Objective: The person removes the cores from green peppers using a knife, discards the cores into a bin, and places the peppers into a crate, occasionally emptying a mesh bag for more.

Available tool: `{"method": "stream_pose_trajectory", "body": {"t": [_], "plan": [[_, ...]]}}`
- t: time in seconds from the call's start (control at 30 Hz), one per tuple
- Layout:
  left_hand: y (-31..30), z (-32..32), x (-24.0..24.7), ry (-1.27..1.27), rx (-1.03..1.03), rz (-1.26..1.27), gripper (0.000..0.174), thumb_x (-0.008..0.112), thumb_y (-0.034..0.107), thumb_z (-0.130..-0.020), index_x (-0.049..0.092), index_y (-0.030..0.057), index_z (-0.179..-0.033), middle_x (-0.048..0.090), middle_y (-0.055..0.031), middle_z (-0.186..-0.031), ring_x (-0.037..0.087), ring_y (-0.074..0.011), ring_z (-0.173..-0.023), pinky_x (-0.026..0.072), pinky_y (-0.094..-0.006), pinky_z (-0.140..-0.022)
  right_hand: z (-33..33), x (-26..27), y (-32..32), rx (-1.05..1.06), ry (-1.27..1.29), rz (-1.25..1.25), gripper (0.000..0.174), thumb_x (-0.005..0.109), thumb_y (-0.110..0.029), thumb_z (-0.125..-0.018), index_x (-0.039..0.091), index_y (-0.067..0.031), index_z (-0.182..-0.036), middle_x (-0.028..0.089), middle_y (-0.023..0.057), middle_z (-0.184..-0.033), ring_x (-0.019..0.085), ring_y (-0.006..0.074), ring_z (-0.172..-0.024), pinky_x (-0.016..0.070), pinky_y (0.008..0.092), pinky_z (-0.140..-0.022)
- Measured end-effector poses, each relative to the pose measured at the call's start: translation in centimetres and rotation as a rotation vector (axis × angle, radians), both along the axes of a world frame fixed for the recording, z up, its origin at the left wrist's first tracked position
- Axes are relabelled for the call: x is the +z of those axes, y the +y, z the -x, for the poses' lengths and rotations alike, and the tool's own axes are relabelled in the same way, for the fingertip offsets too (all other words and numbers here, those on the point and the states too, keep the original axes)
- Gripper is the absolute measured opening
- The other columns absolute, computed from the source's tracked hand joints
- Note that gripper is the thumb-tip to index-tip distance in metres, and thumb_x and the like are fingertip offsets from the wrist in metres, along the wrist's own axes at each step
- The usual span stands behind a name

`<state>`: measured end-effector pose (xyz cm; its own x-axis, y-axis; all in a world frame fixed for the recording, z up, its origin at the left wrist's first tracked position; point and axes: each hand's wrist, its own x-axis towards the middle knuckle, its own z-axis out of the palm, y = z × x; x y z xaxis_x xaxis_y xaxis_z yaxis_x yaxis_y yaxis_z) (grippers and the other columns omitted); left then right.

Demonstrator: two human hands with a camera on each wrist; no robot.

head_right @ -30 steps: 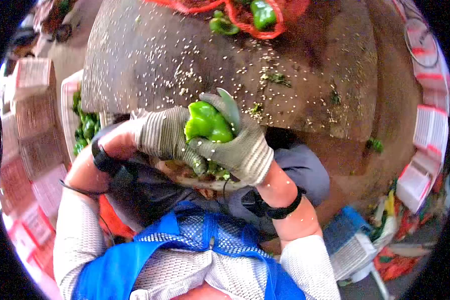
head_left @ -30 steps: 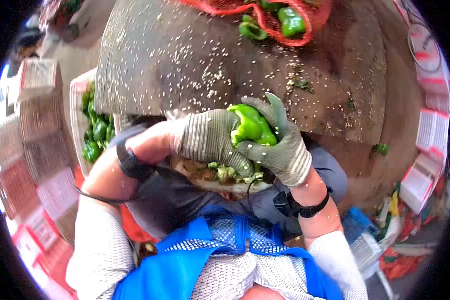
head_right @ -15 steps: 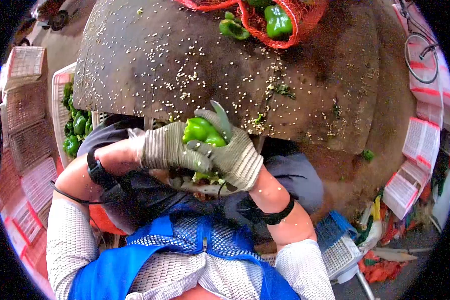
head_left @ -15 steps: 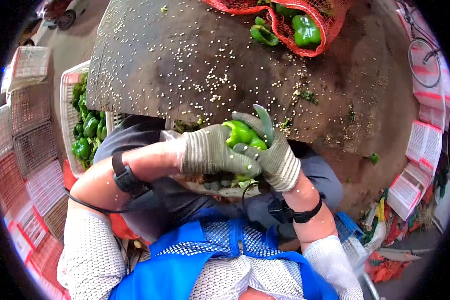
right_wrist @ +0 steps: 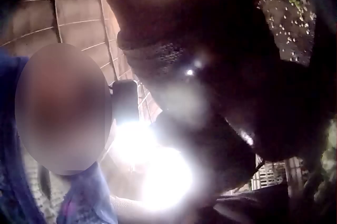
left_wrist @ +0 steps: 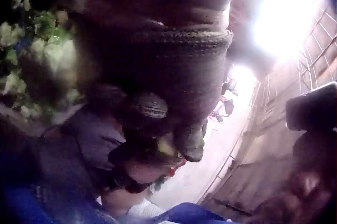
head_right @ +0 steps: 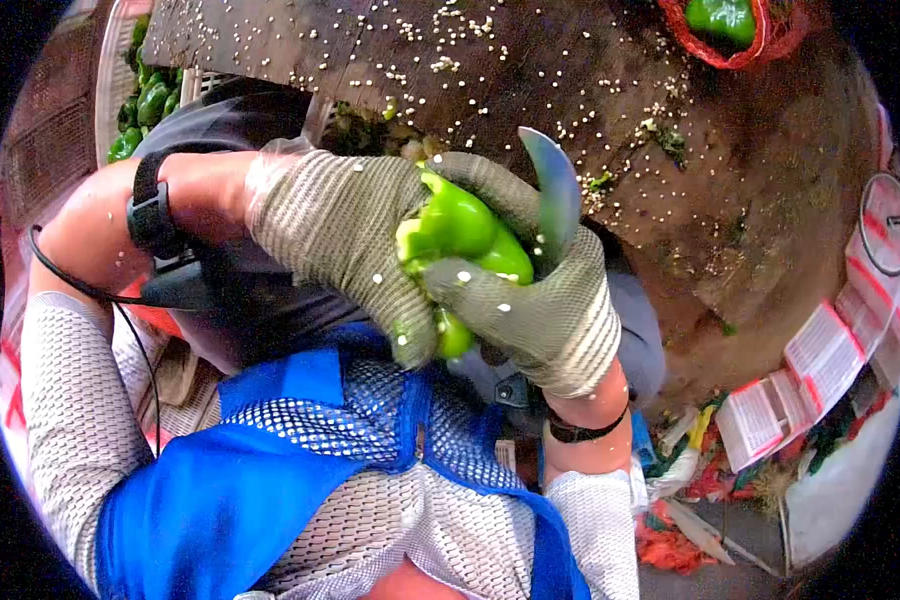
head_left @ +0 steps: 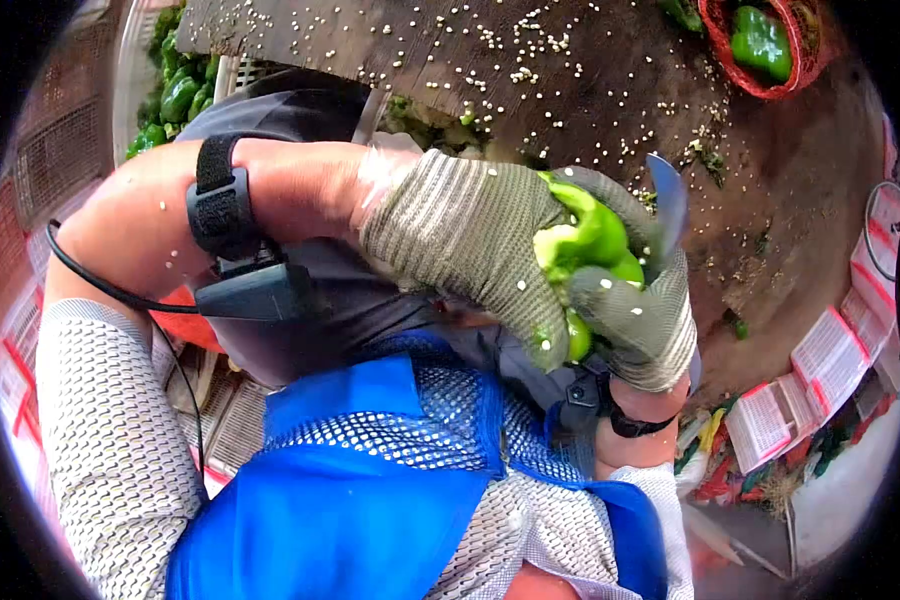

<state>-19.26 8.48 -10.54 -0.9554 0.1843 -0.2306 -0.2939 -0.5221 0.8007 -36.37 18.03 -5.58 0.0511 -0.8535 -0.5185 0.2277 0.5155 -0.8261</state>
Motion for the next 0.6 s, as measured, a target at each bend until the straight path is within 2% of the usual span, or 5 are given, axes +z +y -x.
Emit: {"method": "stream_pose_trajectory", "body": {"t": [0.2, 0.4, 0.47, 0.53, 0.6], "plan": [[-1.9, -0.8, 0.8, -0.418, -0.117, -0.372, 0.022, 0.068, 0.021, -0.087, 0.067, 0.008, -0.105, 0.066, -0.0067, -0.074, 0.064, -0.0178, -0.06, 0.0515, -0.0269, -0.051, 0.4, -0.5, -0.8, -0.066, -0.163, -0.031, 0.093, 0.078, -0.011, -0.078, 0.019, -0.0038, -0.149, 0.06, 0.0145, -0.129, 0.061, 0.0199, -0.11, 0.0483, 0.0333, -0.097], [-3.4, -0.3, 3.1, -0.443, -0.076, -0.462, 0.085, 0.04, 0.082, -0.082, 0.066, 0.003, -0.098, 0.066, -0.0078, -0.071, 0.065, -0.015, -0.059, 0.0492, -0.0226, -0.046, 0.7, -1.8, -0.9, 0.083, -0.046, 0.033, 0.071, 0.077, -0.021, -0.082, 0.04, -0.0024, -0.14, 0.063, 0.0095, -0.12, 0.061, 0.0152, -0.105, 0.0474, 0.0307, -0.095], [-2.5, 0.7, 4.4, -0.385, 0.113, -0.406, 0.076, 0.051, 0.073, -0.084, 0.061, 0.0025, -0.111, 0.067, -0.0093, -0.083, 0.066, -0.0183, -0.072, 0.0534, -0.0282, -0.06, 0.4, -1.4, -0.7, 0.076, 0.008, 0.066, 0.067, 0.078, -0.018, -0.08, 0.046, -0.0027, -0.137, 0.063, 0.0088, -0.119, 0.06, 0.0144, -0.107, 0.0469, 0.0305, -0.096], [-1.5, 0.5, 1.1, 0.211, 0.381, 0.309, 0.059, 0.061, 0.054, -0.088, 0.057, 0.0049, -0.122, 0.067, -0.0104, -0.096, 0.065, -0.0207, -0.089, 0.0532, -0.0337, -0.076, 0.5, -1.5, -0.4, 0.121, 0.198, 0.199, 0.071, 0.08, -0.019, -0.077, 0.045, -0.0048, -0.137, 0.062, 0.0092, -0.122, 0.059, 0.0165, -0.11, 0.0462, 0.0321, -0.098], [-2.5, -0.1, 1.5, 0.265, 0.261, 0.678, 0.044, 0.065, 0.036, -0.092, 0.057, 0.0066, -0.125, 0.068, -0.0104, -0.104, 0.063, -0.021, -0.1, 0.0503, -0.0357, -0.086, 1.1, -1.5, -0.2, 0.202, 0.4, 0.335, 0.077, 0.082, -0.023, -0.073, 0.044, -0.0079, -0.138, 0.061, 0.0095, -0.125, 0.058, 0.0198, -0.113, 0.0452, 0.0348, -0.1]]}}
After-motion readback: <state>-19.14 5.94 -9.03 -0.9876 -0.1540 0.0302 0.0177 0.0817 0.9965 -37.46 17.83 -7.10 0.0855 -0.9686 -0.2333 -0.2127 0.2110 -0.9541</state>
